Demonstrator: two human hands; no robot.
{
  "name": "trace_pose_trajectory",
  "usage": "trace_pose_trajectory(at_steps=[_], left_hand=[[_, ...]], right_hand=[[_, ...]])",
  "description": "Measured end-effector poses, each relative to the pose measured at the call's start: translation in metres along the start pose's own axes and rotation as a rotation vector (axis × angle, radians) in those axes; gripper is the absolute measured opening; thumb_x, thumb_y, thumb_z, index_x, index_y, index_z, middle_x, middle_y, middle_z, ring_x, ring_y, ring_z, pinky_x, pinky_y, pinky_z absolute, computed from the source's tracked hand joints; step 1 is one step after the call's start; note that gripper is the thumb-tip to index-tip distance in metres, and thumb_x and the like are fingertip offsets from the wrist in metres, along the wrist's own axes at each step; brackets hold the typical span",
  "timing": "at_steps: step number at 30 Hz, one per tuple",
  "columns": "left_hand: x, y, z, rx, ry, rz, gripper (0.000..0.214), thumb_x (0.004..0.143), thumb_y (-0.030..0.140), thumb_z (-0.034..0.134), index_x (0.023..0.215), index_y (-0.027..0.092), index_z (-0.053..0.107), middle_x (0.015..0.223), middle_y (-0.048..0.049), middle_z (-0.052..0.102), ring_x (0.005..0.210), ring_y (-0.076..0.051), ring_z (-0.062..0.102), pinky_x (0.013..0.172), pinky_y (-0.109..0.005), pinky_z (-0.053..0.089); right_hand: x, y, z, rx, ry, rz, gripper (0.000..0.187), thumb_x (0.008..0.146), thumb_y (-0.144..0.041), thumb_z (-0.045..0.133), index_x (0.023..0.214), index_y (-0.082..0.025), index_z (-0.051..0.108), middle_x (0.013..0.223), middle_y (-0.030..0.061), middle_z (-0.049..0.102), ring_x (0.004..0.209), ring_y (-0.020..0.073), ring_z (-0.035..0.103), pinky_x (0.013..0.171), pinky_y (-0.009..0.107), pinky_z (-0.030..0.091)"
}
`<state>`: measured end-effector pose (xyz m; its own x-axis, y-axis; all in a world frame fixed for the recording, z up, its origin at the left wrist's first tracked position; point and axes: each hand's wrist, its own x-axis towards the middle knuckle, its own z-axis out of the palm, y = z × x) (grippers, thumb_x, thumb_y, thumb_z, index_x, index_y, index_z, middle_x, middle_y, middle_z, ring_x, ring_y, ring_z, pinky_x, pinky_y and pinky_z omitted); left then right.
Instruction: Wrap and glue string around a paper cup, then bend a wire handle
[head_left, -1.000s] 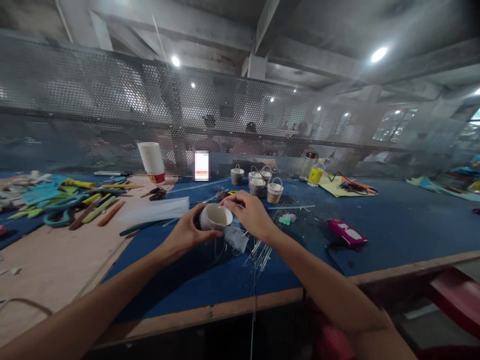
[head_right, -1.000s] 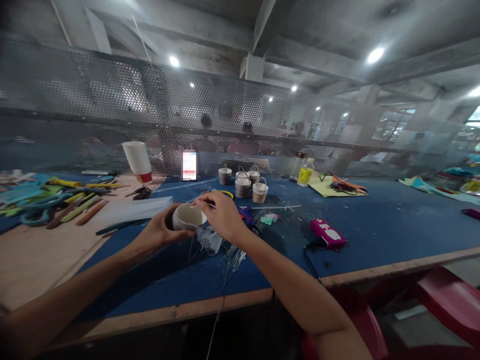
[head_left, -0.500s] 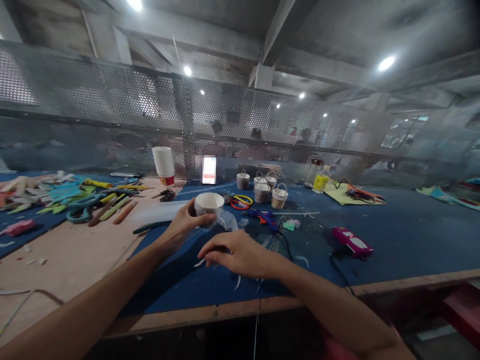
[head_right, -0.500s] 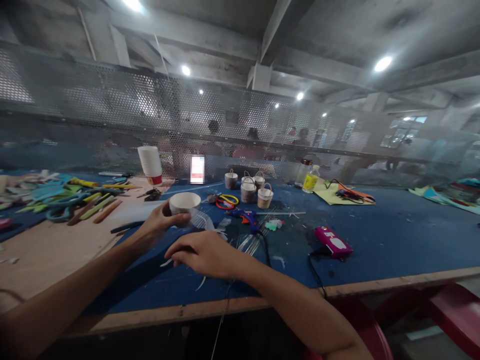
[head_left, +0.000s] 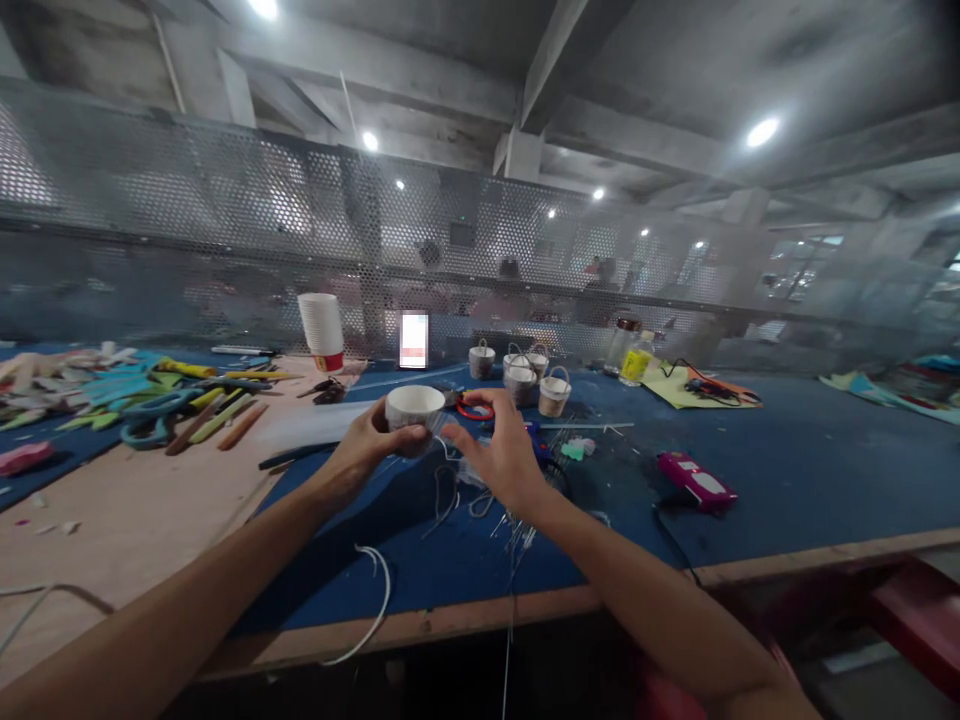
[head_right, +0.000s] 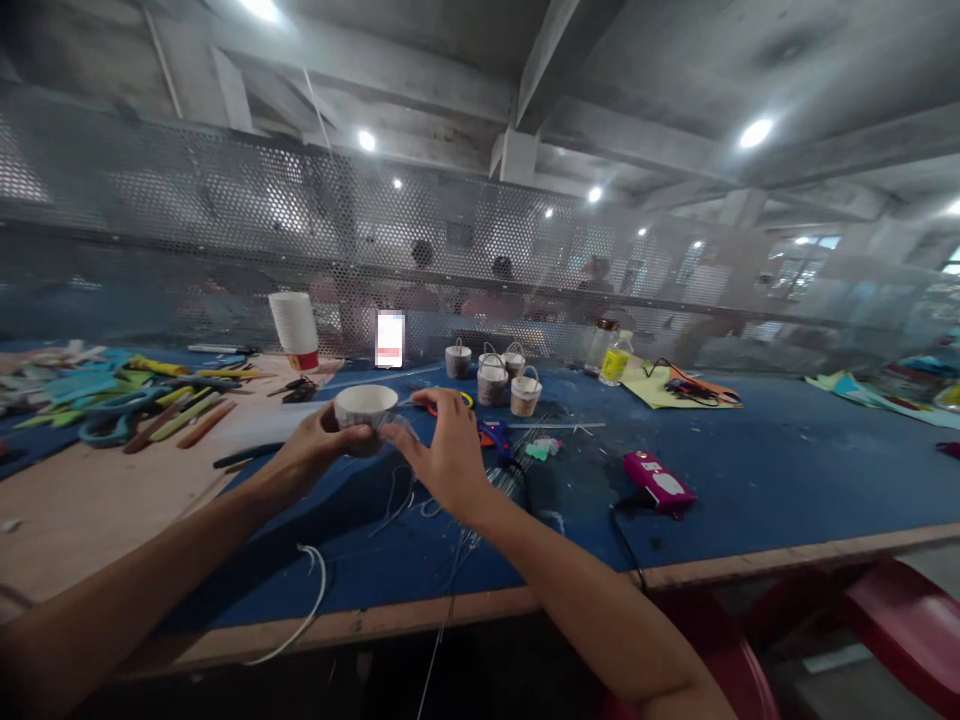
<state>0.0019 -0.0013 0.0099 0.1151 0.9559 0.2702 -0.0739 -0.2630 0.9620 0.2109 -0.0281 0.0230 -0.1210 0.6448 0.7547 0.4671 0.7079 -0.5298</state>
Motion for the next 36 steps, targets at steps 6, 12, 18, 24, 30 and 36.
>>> trace_pose_trajectory(at_steps=[6, 12, 18, 24, 30, 36], left_hand=[[-0.002, 0.002, 0.005, 0.032, 0.006, -0.003, 0.057, 0.062, 0.033, 0.089, 0.111, 0.016, 0.066, 0.101, -0.0056, 0.071, 0.089, -0.021, 0.066, 0.075, -0.03, 0.053], [-0.004, 0.0, 0.009, 0.111, -0.011, 0.001, 0.055, 0.063, 0.033, 0.088, 0.11, 0.017, 0.065, 0.102, -0.0065, 0.072, 0.091, -0.024, 0.067, 0.074, -0.031, 0.054], [-0.006, 0.001, 0.009, -0.012, -0.136, -0.034, 0.052, 0.071, 0.033, 0.083, 0.119, 0.018, 0.068, 0.118, -0.0106, 0.072, 0.106, -0.027, 0.067, 0.087, -0.035, 0.053], [-0.005, -0.001, 0.006, -0.111, -0.149, -0.061, 0.046, 0.079, 0.034, 0.078, 0.122, 0.02, 0.068, 0.122, -0.0109, 0.071, 0.105, -0.026, 0.067, 0.082, -0.032, 0.056], [0.0, -0.004, 0.001, -0.104, -0.079, -0.056, 0.049, 0.072, 0.033, 0.084, 0.118, 0.022, 0.07, 0.115, -0.0071, 0.074, 0.096, -0.023, 0.069, 0.077, -0.028, 0.056], [0.003, -0.005, -0.001, -0.036, -0.011, -0.032, 0.051, 0.069, 0.034, 0.085, 0.116, 0.026, 0.07, 0.117, -0.0038, 0.073, 0.104, -0.025, 0.067, 0.085, -0.031, 0.055]], right_hand=[[0.006, 0.012, 0.005, 0.26, -0.233, 0.215, 0.034, 0.082, -0.045, 0.075, 0.101, -0.018, 0.065, 0.099, 0.0048, 0.072, 0.092, 0.0187, 0.068, 0.087, 0.033, 0.051], [0.002, 0.009, 0.009, 0.222, -0.206, 0.055, 0.01, 0.087, -0.027, 0.07, 0.092, -0.019, 0.067, 0.089, 0.0017, 0.072, 0.085, 0.0163, 0.067, 0.083, 0.03, 0.051], [0.0, 0.016, 0.011, -0.043, -0.115, -0.133, 0.014, 0.087, -0.019, 0.07, 0.099, -0.02, 0.064, 0.092, 0.0029, 0.072, 0.092, 0.02, 0.066, 0.098, 0.039, 0.044], [-0.002, 0.014, 0.006, -0.185, -0.139, -0.335, 0.016, 0.095, -0.027, 0.063, 0.108, -0.02, 0.062, 0.105, 0.0051, 0.071, 0.104, 0.0207, 0.064, 0.109, 0.042, 0.036], [0.018, 0.017, -0.036, -0.218, -0.027, -0.157, 0.023, 0.101, -0.036, 0.05, 0.114, -0.02, 0.061, 0.109, 0.008, 0.069, 0.097, 0.018, 0.066, 0.089, 0.031, 0.049], [0.024, 0.066, -0.092, -0.542, -0.334, 0.395, 0.024, 0.094, -0.043, 0.058, 0.096, -0.021, 0.068, 0.094, 0.0042, 0.074, 0.088, 0.0204, 0.068, 0.077, 0.029, 0.047]])
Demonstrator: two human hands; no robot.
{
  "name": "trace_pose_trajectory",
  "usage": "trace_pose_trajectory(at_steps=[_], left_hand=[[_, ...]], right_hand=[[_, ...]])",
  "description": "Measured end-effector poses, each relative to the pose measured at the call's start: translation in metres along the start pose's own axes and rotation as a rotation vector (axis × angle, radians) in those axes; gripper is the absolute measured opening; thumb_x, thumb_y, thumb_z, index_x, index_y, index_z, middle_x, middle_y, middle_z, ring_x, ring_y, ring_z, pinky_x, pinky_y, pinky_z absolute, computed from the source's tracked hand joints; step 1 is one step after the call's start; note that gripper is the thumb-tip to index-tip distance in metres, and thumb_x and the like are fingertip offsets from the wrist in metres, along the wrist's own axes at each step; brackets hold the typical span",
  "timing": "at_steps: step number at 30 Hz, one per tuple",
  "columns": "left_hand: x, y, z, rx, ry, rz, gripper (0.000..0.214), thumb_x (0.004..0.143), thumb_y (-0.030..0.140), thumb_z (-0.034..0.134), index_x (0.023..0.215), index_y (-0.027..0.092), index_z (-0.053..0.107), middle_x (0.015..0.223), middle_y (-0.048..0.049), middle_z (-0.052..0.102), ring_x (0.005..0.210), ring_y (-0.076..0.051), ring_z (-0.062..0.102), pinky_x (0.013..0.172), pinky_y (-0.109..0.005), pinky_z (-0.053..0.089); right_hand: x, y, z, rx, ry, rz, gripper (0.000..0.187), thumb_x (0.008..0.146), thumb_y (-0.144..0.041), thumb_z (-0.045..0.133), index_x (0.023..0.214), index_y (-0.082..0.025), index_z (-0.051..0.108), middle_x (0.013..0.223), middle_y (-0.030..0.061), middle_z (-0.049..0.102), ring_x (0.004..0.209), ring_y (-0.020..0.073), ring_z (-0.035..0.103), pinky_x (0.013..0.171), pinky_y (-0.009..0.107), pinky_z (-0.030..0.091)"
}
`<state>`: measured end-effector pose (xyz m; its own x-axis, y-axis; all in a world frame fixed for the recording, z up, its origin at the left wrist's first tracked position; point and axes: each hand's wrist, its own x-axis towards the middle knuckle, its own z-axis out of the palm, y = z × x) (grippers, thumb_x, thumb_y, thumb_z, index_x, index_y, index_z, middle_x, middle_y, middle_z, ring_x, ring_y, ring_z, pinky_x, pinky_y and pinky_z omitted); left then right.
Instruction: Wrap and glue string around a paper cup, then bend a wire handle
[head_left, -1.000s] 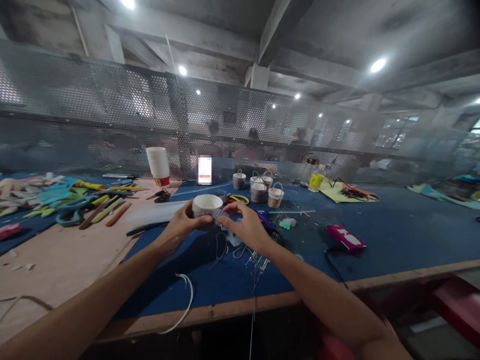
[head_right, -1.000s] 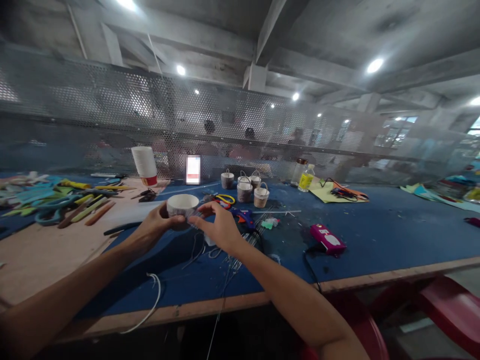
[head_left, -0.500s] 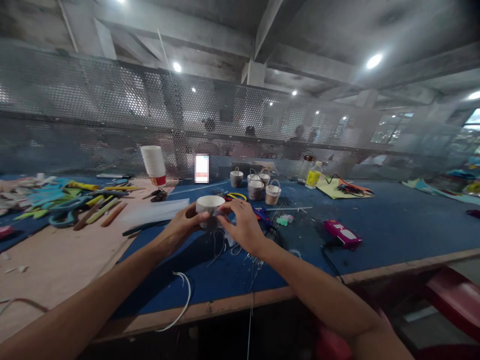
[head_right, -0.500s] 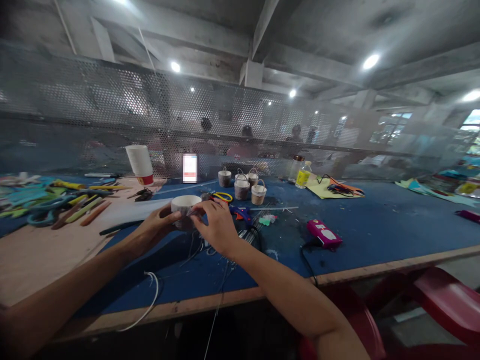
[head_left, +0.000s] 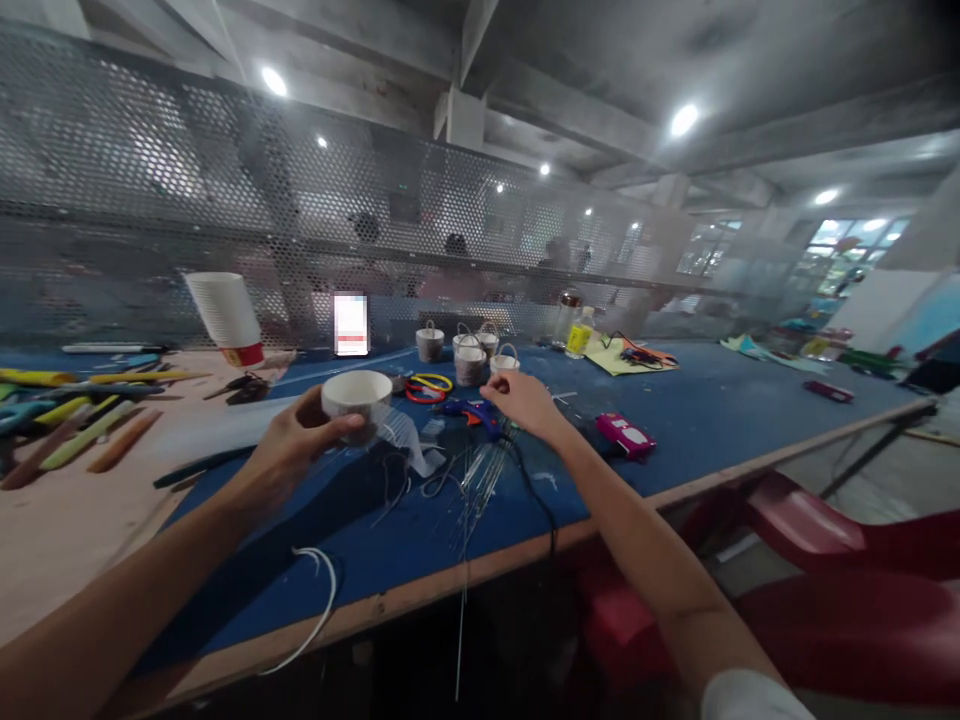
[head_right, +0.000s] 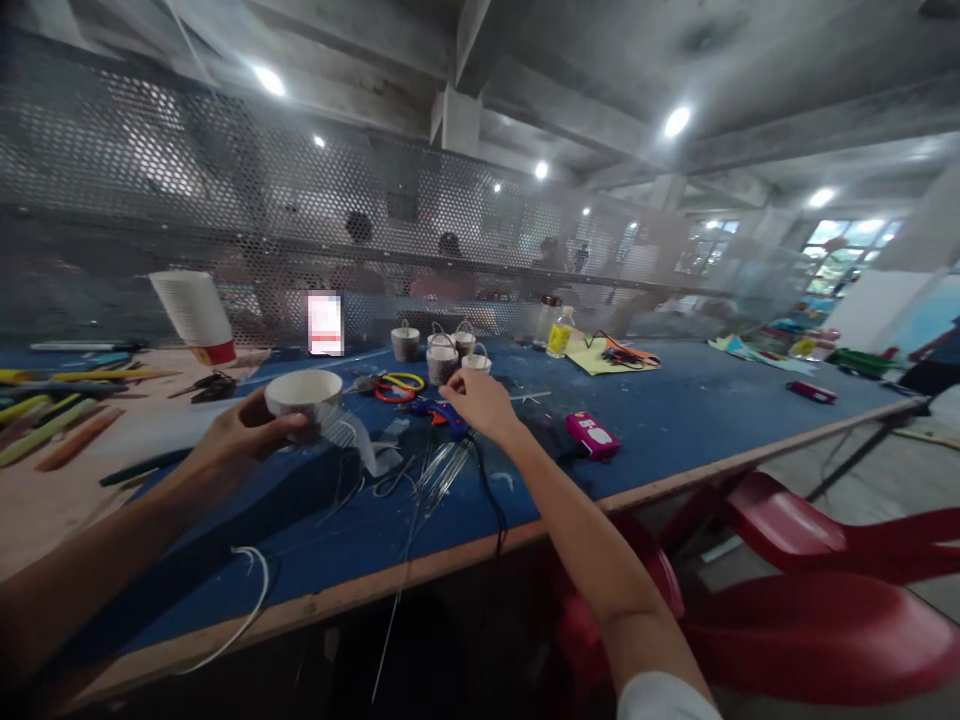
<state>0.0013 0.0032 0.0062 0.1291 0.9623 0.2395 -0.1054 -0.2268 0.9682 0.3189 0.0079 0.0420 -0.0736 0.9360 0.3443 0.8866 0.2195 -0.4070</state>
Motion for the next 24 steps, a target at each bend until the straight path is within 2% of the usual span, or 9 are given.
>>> trace_pose_trajectory(at_steps=[4, 8, 10, 13, 17, 19, 21, 24], left_hand=[[0.0, 0.001, 0.001, 0.03, 0.044, 0.015, 0.053, 0.065, 0.036, 0.087, 0.113, 0.025, 0.07, 0.114, -0.0031, 0.074, 0.11, -0.03, 0.064, 0.091, -0.04, 0.055], [0.001, 0.002, 0.001, 0.044, 0.046, 0.012, 0.062, 0.06, 0.039, 0.09, 0.115, 0.022, 0.068, 0.116, -0.0048, 0.072, 0.112, -0.032, 0.063, 0.094, -0.042, 0.054], [0.001, 0.002, 0.001, 0.054, 0.041, 0.013, 0.064, 0.06, 0.041, 0.09, 0.116, 0.023, 0.067, 0.116, -0.0045, 0.072, 0.11, -0.032, 0.063, 0.094, -0.042, 0.054], [0.001, 0.003, 0.001, 0.077, 0.038, 0.028, 0.063, 0.061, 0.042, 0.089, 0.117, 0.023, 0.067, 0.114, -0.0039, 0.072, 0.107, -0.033, 0.064, 0.091, -0.042, 0.055], [0.001, 0.002, -0.001, 0.064, 0.027, 0.032, 0.062, 0.061, 0.041, 0.089, 0.116, 0.023, 0.067, 0.111, -0.004, 0.073, 0.106, -0.034, 0.065, 0.087, -0.042, 0.057], [0.001, 0.002, -0.001, 0.055, 0.036, 0.04, 0.06, 0.06, 0.04, 0.09, 0.113, 0.022, 0.069, 0.109, -0.0042, 0.074, 0.105, -0.034, 0.065, 0.086, -0.041, 0.058], [0.001, 0.004, -0.001, 0.054, 0.038, 0.041, 0.058, 0.061, 0.039, 0.09, 0.112, 0.022, 0.069, 0.109, -0.005, 0.075, 0.106, -0.033, 0.066, 0.086, -0.04, 0.058], [0.0, 0.007, 0.001, 0.054, 0.025, 0.029, 0.059, 0.061, 0.037, 0.09, 0.113, 0.021, 0.068, 0.113, -0.0065, 0.075, 0.107, -0.032, 0.066, 0.084, -0.038, 0.059]], right_hand=[[-0.006, 0.029, 0.012, -0.093, -0.138, 0.111, 0.034, 0.09, -0.052, 0.06, 0.086, -0.021, 0.07, 0.09, 0.0087, 0.075, 0.087, 0.0264, 0.069, 0.074, 0.032, 0.046], [-0.005, 0.032, 0.027, -0.131, -0.229, 0.175, 0.051, 0.086, -0.068, 0.056, 0.075, -0.02, 0.07, 0.083, 0.0116, 0.074, 0.086, 0.0296, 0.07, 0.073, 0.033, 0.046], [-0.001, 0.029, 0.032, -0.128, -0.243, 0.191, 0.054, 0.081, -0.071, 0.059, 0.07, -0.02, 0.069, 0.082, 0.0126, 0.074, 0.087, 0.0306, 0.07, 0.073, 0.034, 0.046], [0.001, 0.025, 0.036, -0.082, -0.226, 0.221, 0.049, 0.078, -0.064, 0.066, 0.061, -0.019, 0.066, 0.076, 0.012, 0.073, 0.084, 0.0298, 0.069, 0.07, 0.032, 0.045], [0.0, 0.029, 0.034, 0.081, -0.182, 0.275, 0.045, 0.078, -0.05, 0.069, 0.047, -0.018, 0.059, 0.055, 0.0076, 0.063, 0.07, 0.0241, 0.066, 0.064, 0.029, 0.042], [-0.002, 0.033, 0.03, 0.216, -0.144, 0.292, 0.041, 0.078, -0.048, 0.068, 0.051, -0.017, 0.06, 0.051, 0.005, 0.06, 0.063, 0.0207, 0.063, 0.061, 0.028, 0.041], [-0.004, 0.037, 0.025, 0.389, -0.084, 0.287, 0.038, 0.079, -0.05, 0.064, 0.063, -0.016, 0.064, 0.057, 0.0029, 0.061, 0.06, 0.0166, 0.06, 0.059, 0.026, 0.041], [-0.006, 0.034, 0.019, 0.678, -0.036, 0.241, 0.044, 0.08, -0.059, 0.057, 0.083, -0.016, 0.065, 0.069, 0.0013, 0.063, 0.061, 0.0133, 0.057, 0.058, 0.025, 0.045]])
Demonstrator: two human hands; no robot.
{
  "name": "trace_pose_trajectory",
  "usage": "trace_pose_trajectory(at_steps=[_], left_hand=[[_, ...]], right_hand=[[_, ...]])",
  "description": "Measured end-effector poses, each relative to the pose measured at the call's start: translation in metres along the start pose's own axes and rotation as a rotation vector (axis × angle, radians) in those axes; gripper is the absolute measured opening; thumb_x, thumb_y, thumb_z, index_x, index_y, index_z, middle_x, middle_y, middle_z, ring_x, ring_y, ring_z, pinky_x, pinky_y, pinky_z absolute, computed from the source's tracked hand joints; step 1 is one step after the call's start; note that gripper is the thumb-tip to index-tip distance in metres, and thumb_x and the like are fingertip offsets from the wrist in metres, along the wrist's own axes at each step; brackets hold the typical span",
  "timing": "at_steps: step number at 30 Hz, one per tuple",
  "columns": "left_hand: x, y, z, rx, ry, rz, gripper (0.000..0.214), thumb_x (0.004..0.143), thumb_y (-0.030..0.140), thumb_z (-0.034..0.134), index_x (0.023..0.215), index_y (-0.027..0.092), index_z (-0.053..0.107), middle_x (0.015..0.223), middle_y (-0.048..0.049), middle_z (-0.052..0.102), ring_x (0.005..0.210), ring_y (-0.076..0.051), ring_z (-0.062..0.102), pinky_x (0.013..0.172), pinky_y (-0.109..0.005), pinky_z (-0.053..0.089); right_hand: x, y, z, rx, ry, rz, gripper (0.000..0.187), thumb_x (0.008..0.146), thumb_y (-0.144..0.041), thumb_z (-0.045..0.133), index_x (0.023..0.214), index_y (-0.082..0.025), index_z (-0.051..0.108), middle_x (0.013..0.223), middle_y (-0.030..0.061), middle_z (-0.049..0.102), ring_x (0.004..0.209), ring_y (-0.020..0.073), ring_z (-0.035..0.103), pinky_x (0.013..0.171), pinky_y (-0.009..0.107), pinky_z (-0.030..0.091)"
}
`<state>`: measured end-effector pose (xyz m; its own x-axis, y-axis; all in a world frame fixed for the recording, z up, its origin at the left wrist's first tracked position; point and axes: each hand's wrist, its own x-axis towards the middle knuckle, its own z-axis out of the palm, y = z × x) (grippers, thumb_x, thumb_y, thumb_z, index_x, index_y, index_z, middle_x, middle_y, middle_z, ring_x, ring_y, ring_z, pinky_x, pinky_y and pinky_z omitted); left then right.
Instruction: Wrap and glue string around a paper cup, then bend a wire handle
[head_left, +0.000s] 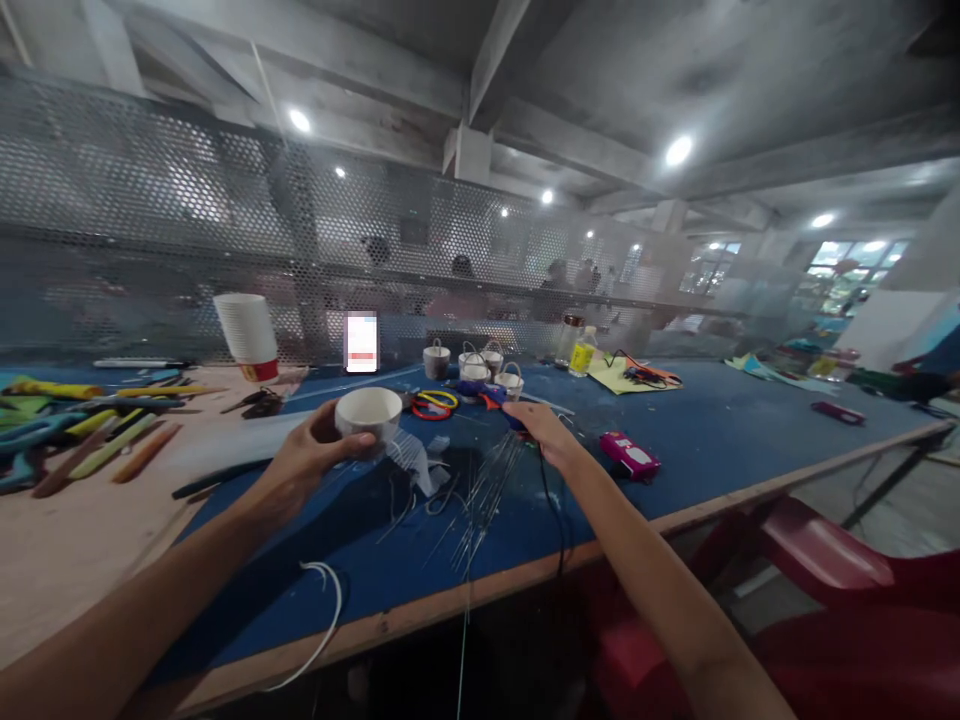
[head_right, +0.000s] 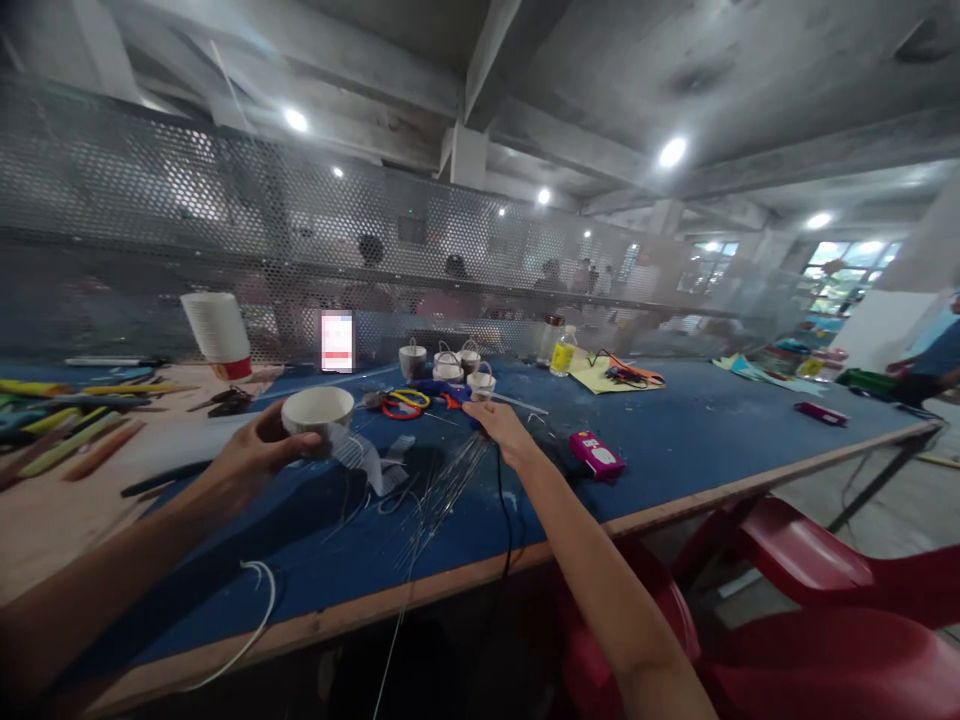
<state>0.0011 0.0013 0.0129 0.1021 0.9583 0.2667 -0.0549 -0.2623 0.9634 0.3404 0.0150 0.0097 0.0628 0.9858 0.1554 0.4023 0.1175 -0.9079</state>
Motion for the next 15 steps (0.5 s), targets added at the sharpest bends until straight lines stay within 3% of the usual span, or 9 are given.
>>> trace_pose_trajectory(at_steps=[6, 10, 12, 15], left_hand=[[-0.003, 0.0, 0.0, -0.001, -0.016, 0.022, 0.064, 0.062, 0.031, 0.09, 0.12, 0.022, 0.063, 0.118, -0.0075, 0.073, 0.11, -0.029, 0.066, 0.088, -0.035, 0.057], [-0.001, -0.003, -0.002, 0.069, -0.018, 0.053, 0.073, 0.059, 0.031, 0.091, 0.124, 0.022, 0.059, 0.12, -0.0103, 0.071, 0.11, -0.03, 0.067, 0.089, -0.039, 0.057], [-0.002, -0.002, -0.002, 0.104, -0.014, 0.074, 0.076, 0.057, 0.032, 0.092, 0.124, 0.021, 0.058, 0.12, -0.0108, 0.071, 0.11, -0.03, 0.067, 0.092, -0.041, 0.056], [-0.003, 0.0, 0.0, 0.139, -0.005, 0.103, 0.078, 0.055, 0.033, 0.092, 0.123, 0.02, 0.056, 0.124, -0.0122, 0.069, 0.113, -0.031, 0.066, 0.094, -0.043, 0.055]], right_hand=[[-0.011, -0.026, 0.011, 0.413, -0.168, -0.091, 0.037, 0.08, -0.052, 0.059, 0.099, -0.02, 0.062, 0.096, 0.0047, 0.068, 0.069, 0.0126, 0.061, 0.06, 0.024, 0.052], [-0.017, -0.052, 0.017, 0.576, -0.317, -0.135, 0.033, 0.078, -0.039, 0.069, 0.105, -0.021, 0.063, 0.091, 0.0018, 0.069, 0.055, 0.008, 0.052, 0.047, 0.02, 0.042], [-0.019, -0.061, 0.021, 0.607, -0.402, -0.196, 0.043, 0.081, -0.038, 0.072, 0.118, -0.022, 0.063, 0.09, 0.0012, 0.069, 0.059, 0.0084, 0.055, 0.051, 0.02, 0.044], [-0.019, -0.065, 0.029, 0.584, -0.366, -0.254, 0.045, 0.079, -0.04, 0.077, 0.118, -0.023, 0.062, 0.077, -0.0019, 0.066, 0.063, 0.0118, 0.061, 0.061, 0.025, 0.052]])
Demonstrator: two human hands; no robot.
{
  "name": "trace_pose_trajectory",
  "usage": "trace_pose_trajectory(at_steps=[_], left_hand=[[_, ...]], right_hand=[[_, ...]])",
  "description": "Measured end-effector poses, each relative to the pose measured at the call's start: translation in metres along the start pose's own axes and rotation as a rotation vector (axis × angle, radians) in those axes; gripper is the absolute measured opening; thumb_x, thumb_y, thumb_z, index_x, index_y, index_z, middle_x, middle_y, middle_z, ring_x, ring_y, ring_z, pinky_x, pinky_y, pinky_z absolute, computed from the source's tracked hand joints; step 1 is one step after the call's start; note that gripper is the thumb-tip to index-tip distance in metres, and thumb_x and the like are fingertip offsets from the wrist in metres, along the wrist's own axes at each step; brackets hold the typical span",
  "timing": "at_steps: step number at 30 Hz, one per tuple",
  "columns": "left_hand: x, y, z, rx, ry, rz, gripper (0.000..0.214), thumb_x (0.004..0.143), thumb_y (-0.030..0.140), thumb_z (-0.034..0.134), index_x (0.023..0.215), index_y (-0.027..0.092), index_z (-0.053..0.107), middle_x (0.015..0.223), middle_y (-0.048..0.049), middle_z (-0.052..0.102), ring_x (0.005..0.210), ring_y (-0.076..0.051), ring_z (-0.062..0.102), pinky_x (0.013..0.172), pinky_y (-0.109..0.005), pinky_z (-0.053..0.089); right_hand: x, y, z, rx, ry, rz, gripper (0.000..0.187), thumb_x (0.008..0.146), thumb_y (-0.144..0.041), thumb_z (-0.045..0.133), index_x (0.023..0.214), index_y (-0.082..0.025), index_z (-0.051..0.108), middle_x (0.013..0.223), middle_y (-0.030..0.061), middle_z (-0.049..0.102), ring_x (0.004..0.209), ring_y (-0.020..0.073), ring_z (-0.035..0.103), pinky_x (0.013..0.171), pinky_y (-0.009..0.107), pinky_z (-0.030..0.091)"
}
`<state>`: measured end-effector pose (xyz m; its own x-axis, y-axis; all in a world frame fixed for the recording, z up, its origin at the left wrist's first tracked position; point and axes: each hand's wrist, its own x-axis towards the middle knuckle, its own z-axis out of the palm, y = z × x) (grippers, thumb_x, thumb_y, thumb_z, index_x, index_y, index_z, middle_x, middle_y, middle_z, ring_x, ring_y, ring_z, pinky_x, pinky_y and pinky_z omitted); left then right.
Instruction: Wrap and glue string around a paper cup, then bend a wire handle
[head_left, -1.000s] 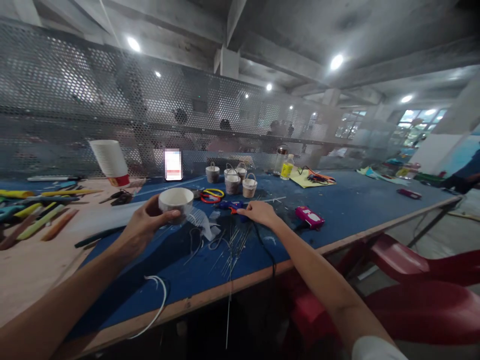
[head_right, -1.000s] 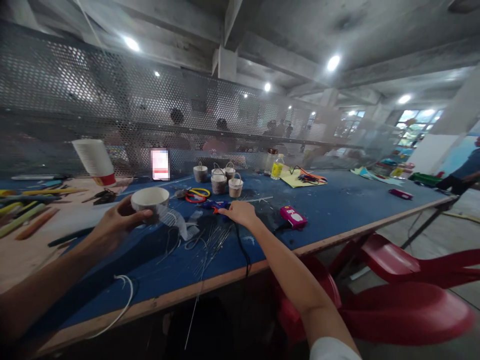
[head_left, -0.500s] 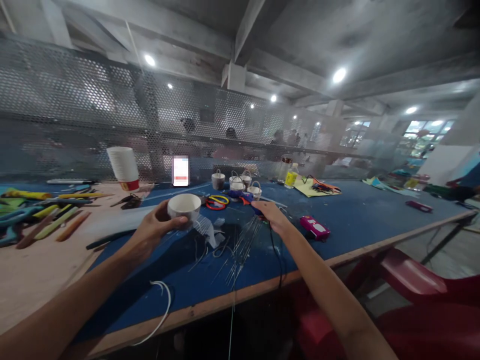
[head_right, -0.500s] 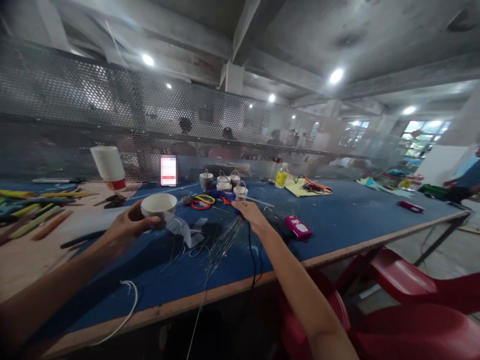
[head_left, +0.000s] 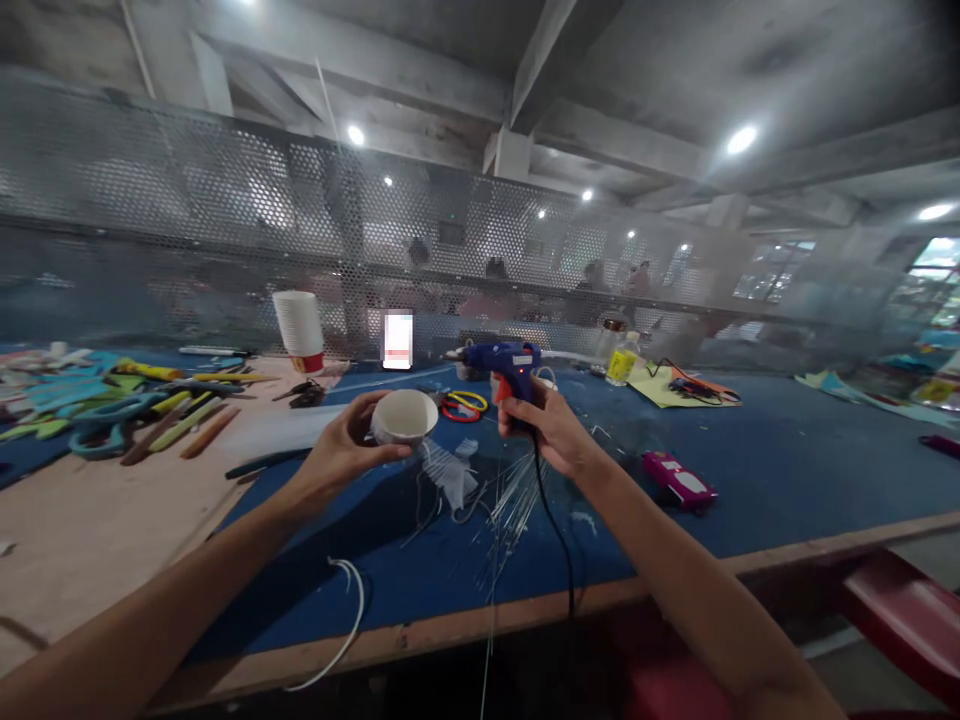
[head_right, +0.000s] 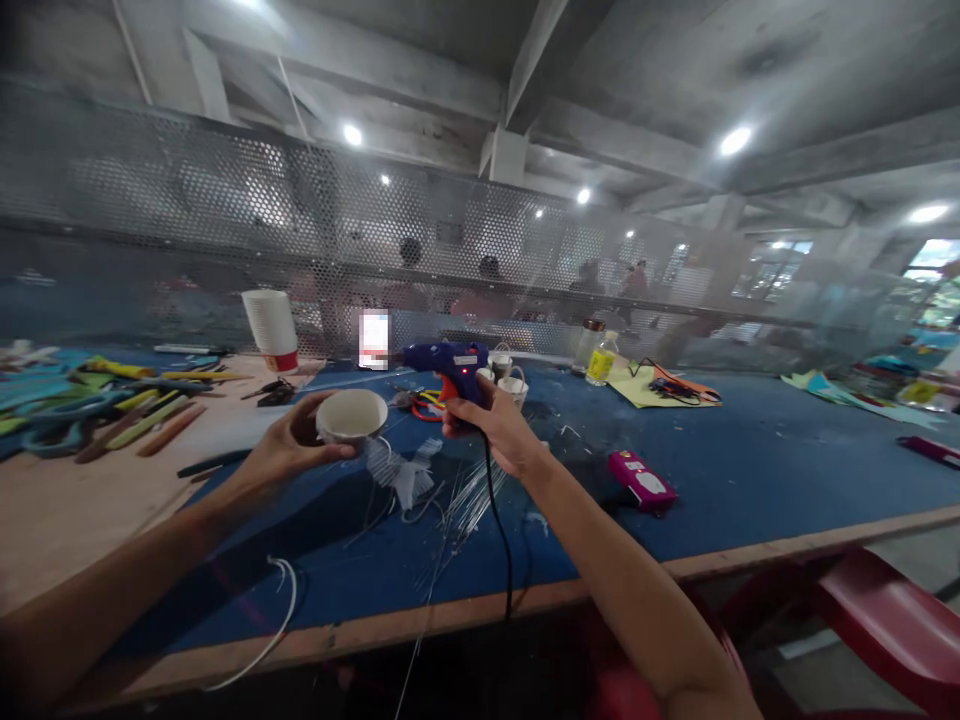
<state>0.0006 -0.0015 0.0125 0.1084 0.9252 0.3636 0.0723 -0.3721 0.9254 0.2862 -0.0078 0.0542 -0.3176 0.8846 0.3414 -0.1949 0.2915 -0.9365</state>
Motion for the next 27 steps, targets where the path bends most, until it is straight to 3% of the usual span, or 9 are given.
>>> trace_pose_trajectory(at_steps=[5, 8, 13, 17, 22, 24, 27], left_hand=[[0.0, 0.0, -0.001, 0.057, -0.032, 0.051, 0.076, 0.059, 0.031, 0.091, 0.126, 0.022, 0.056, 0.127, -0.0109, 0.067, 0.119, -0.031, 0.062, 0.095, -0.042, 0.054], [0.0, -0.002, -0.004, 0.095, -0.056, 0.059, 0.073, 0.061, 0.032, 0.09, 0.125, 0.021, 0.057, 0.123, -0.0107, 0.068, 0.116, -0.032, 0.063, 0.093, -0.042, 0.054], [0.002, 0.0, -0.007, 0.121, -0.028, 0.069, 0.077, 0.058, 0.033, 0.091, 0.125, 0.023, 0.057, 0.126, -0.0106, 0.067, 0.118, -0.033, 0.062, 0.095, -0.043, 0.054], [0.003, 0.002, -0.008, 0.123, -0.012, 0.088, 0.076, 0.056, 0.033, 0.092, 0.123, 0.024, 0.057, 0.126, -0.0096, 0.067, 0.119, -0.032, 0.062, 0.099, -0.043, 0.052], [0.005, -0.003, -0.009, 0.18, 0.037, 0.186, 0.074, 0.057, 0.032, 0.092, 0.121, 0.024, 0.057, 0.126, -0.0091, 0.066, 0.118, -0.032, 0.061, 0.101, -0.046, 0.051], [0.005, -0.003, -0.008, 0.218, 0.064, 0.232, 0.071, 0.059, 0.032, 0.091, 0.121, 0.025, 0.056, 0.128, -0.0088, 0.064, 0.119, -0.031, 0.06, 0.101, -0.047, 0.05], [0.003, -0.001, -0.006, 0.282, 0.103, 0.298, 0.066, 0.064, 0.034, 0.088, 0.122, 0.026, 0.056, 0.132, -0.0085, 0.06, 0.123, -0.031, 0.057, 0.104, -0.047, 0.047]], right_hand=[[-0.003, 0.015, 0.003, -0.237, 0.151, -0.093, 0.027, 0.08, -0.043, 0.077, 0.09, -0.022, 0.064, 0.057, -0.0054, 0.057, 0.054, 0.0119, 0.054, 0.062, 0.029, 0.048], [-0.008, 0.017, 0.002, -0.34, 0.185, -0.109, 0.024, 0.081, -0.043, 0.074, 0.085, -0.021, 0.069, 0.053, -0.0047, 0.054, 0.052, 0.0123, 0.05, 0.061, 0.03, 0.046], [-0.013, 0.015, 0.001, -0.369, 0.085, -0.061, 0.018, 0.084, -0.036, 0.071, 0.094, -0.021, 0.075, 0.049, -0.0055, 0.052, 0.047, 0.0113, 0.049, 0.057, 0.03, 0.045], [-0.017, 0.015, 0.001, -0.348, 0.022, -0.044, 0.012, 0.085, -0.03, 0.069, 0.092, -0.022, 0.075, 0.058, -0.003, 0.059, 0.046, 0.0103, 0.049, 0.052, 0.029, 0.044], [-0.019, 0.018, 0.003, -0.441, 0.034, -0.036, 0.015, 0.086, -0.037, 0.071, 0.088, -0.022, 0.073, 0.054, -0.0031, 0.054, 0.047, 0.0119, 0.048, 0.05, 0.029, 0.044], [-0.019, 0.02, 0.004, -0.464, 0.024, -0.07, 0.018, 0.085, -0.04, 0.072, 0.09, -0.023, 0.074, 0.056, -0.0019, 0.057, 0.054, 0.0149, 0.054, 0.053, 0.031, 0.048], [-0.017, 0.025, 0.006, -0.486, -0.012, -0.145, 0.02, 0.086, -0.04, 0.073, 0.099, -0.025, 0.075, 0.079, 0.0007, 0.072, 0.077, 0.0206, 0.066, 0.072, 0.036, 0.056]])
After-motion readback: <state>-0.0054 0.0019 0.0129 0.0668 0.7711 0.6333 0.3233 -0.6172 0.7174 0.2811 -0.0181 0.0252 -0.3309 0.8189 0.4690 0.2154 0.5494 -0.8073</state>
